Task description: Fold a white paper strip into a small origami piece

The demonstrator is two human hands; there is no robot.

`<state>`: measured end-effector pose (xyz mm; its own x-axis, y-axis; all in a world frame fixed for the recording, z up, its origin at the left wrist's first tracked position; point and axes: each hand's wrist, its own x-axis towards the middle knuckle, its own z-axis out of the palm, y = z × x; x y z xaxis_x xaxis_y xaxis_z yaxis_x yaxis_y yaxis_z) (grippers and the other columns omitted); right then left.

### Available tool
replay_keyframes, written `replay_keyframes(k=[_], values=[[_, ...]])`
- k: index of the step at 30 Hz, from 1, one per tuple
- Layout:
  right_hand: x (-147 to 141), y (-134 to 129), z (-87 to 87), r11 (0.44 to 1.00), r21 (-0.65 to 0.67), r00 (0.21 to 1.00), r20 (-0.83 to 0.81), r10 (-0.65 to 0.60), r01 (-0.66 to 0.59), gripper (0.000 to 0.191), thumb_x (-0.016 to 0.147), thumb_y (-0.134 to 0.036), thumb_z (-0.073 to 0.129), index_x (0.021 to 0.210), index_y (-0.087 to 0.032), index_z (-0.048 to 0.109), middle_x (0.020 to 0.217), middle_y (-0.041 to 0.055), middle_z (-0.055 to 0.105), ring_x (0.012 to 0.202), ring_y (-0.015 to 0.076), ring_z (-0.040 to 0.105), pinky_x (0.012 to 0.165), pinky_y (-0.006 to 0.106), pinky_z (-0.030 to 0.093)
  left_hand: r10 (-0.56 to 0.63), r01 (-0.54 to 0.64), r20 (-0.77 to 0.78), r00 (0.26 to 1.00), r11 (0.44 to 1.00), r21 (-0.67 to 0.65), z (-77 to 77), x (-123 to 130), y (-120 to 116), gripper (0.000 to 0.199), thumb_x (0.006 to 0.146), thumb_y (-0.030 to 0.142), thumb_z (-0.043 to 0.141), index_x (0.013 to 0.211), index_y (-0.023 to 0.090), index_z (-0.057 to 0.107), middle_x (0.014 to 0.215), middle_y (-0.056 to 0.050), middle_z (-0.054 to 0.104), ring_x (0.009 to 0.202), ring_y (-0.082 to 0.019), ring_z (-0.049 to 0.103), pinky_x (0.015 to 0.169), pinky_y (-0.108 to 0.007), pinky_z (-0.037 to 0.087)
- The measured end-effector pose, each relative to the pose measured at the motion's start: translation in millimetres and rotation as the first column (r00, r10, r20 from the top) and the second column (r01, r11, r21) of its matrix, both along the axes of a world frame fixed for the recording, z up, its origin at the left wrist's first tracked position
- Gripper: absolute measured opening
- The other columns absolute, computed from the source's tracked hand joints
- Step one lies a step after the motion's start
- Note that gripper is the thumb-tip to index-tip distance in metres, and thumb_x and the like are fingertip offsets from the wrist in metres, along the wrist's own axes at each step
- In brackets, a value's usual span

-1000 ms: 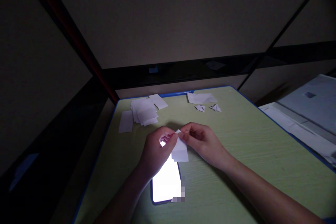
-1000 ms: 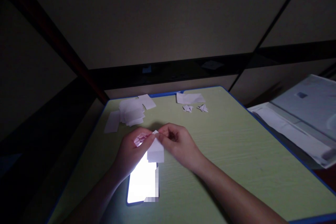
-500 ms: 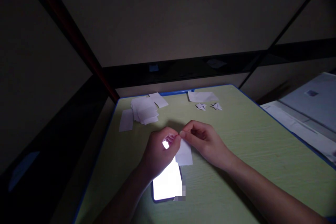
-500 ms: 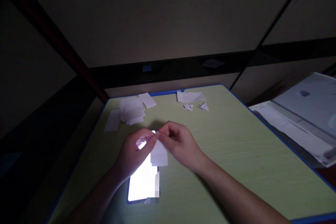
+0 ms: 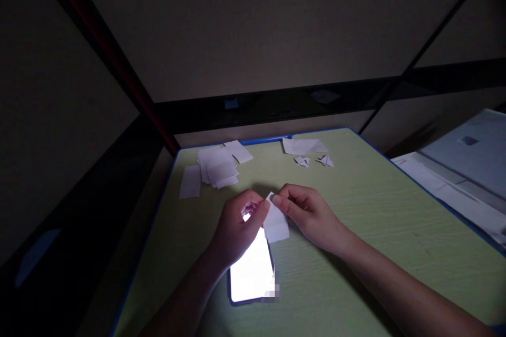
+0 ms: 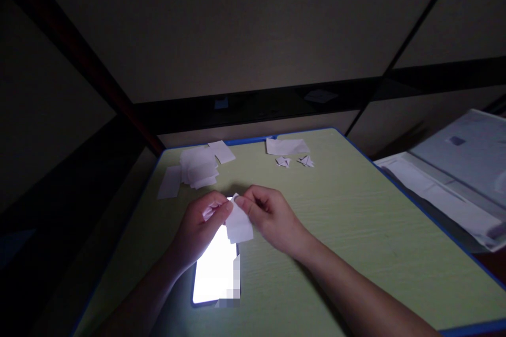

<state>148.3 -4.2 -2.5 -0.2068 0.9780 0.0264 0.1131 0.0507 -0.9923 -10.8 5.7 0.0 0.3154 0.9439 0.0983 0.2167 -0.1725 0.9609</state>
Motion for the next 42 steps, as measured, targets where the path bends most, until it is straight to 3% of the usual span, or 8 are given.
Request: replay_keyframes(k=[16, 21, 30, 37, 42], values=[[-0.9, -1.6, 0.5, 0.996, -0.071, 0.992, -0.115, 0.050, -0.058, 0.032, 0.081, -0.045, 0.057, 0.071, -0.016, 0.052, 0.056, -0.0051, 0.045, 0.048, 0.0077, 0.041, 0.042, 0.020, 0.029, -0.030, 0.033, -0.051, 0.998, 0.998, 0.048, -1.7, 0.7, -1.2, 0.020, 0.080, 0.024, 0.049, 0.062, 0.017, 0.050, 0.055, 0.002, 0.051, 0.055, -0.011, 0.050, 0.055, -0.022, 0.039], [-0.2, -0.7, 0.3, 0.999, -0.050, 0.992, -0.127, 0.008, -0.014, 0.030, 0.079, -0.043, 0.061, 0.071, -0.016, 0.053, 0.055, -0.0049, 0.046, 0.048, 0.0082, 0.043, 0.042, 0.020, 0.031, -0.111, 0.111, -0.070, 0.991, 0.994, -0.002, -2.5, -0.1, -0.5, 0.017, 0.080, 0.024, 0.049, 0.065, 0.016, 0.053, 0.058, 0.001, 0.054, 0.058, -0.012, 0.051, 0.056, -0.023, 0.039], [-0.2, -0.2, 0.9, 0.997, -0.066, 0.991, -0.123, -0.050, 0.042, 0.035, 0.077, -0.049, 0.061, 0.069, -0.016, 0.052, 0.054, -0.0046, 0.046, 0.047, 0.0084, 0.041, 0.042, 0.021, 0.029, -0.093, 0.096, -0.107, 0.990, 0.995, 0.023, -7.9, 0.3, 0.4, 0.021, 0.082, 0.024, 0.048, 0.063, 0.017, 0.051, 0.057, 0.002, 0.053, 0.059, -0.012, 0.052, 0.057, -0.024, 0.040], [2.2, 3.5, -1.3, 0.989, -0.047, 0.976, -0.159, -0.146, 0.140, 0.033, 0.076, -0.045, 0.063, 0.065, -0.017, 0.051, 0.055, -0.0040, 0.047, 0.048, 0.0088, 0.040, 0.044, 0.022, 0.030, -0.186, 0.173, -0.136, 0.973, 0.979, -0.103, -2.4, 2.0, -1.4, 0.021, 0.082, 0.028, 0.051, 0.066, 0.015, 0.059, 0.061, -0.002, 0.062, 0.059, -0.014, 0.058, 0.056, -0.025, 0.042], [2.9, 5.0, -0.3, 0.987, -0.042, 0.970, -0.182, -0.159, 0.154, 0.031, 0.076, -0.044, 0.063, 0.064, -0.017, 0.052, 0.054, -0.0034, 0.049, 0.050, 0.0099, 0.042, 0.046, 0.023, 0.033, -0.182, 0.170, -0.064, 0.981, 0.972, -0.160, 1.6, 2.5, -1.6, 0.022, 0.082, 0.026, 0.050, 0.065, 0.014, 0.059, 0.060, -0.002, 0.062, 0.059, -0.015, 0.061, 0.055, -0.025, 0.044]])
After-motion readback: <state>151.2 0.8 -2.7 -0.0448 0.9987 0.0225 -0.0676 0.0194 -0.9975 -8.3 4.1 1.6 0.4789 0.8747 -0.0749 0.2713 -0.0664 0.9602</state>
